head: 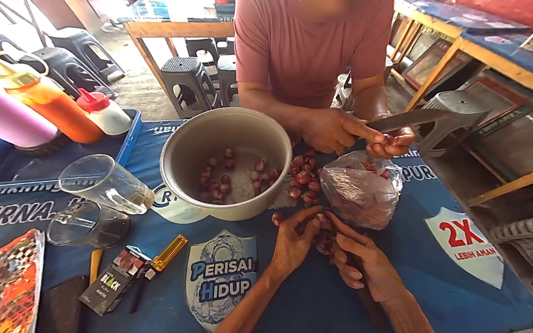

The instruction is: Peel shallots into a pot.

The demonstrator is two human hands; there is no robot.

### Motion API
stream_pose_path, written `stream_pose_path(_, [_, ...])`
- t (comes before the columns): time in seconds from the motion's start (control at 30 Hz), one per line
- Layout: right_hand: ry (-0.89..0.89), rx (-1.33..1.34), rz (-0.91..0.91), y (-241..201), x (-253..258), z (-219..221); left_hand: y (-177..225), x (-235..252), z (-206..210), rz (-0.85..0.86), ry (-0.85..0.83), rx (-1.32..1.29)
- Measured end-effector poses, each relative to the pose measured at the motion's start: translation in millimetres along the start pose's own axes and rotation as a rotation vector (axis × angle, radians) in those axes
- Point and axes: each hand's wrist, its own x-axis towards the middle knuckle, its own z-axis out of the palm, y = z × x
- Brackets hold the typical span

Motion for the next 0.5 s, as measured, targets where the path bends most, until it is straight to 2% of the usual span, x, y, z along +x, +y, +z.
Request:
stream_pose_path(0.1, [0.064,-0.039,-0.024,0.2,-0.4,3.8,0.3,0.2,1.7,-0.028,0.006,0.018])
stream_pose_path(0.2, [0.015,-0.06,-0.026,2.0,-1.0,2.9,-2.4,-1.1,4.2,-0.044,0.034,0.029])
stream_pose_path(0.5, [0.027,0.048,-0.04,-0.1,-0.1,-1.6,-3.3,-0.7,1.2,0.029,0.007,-0.004])
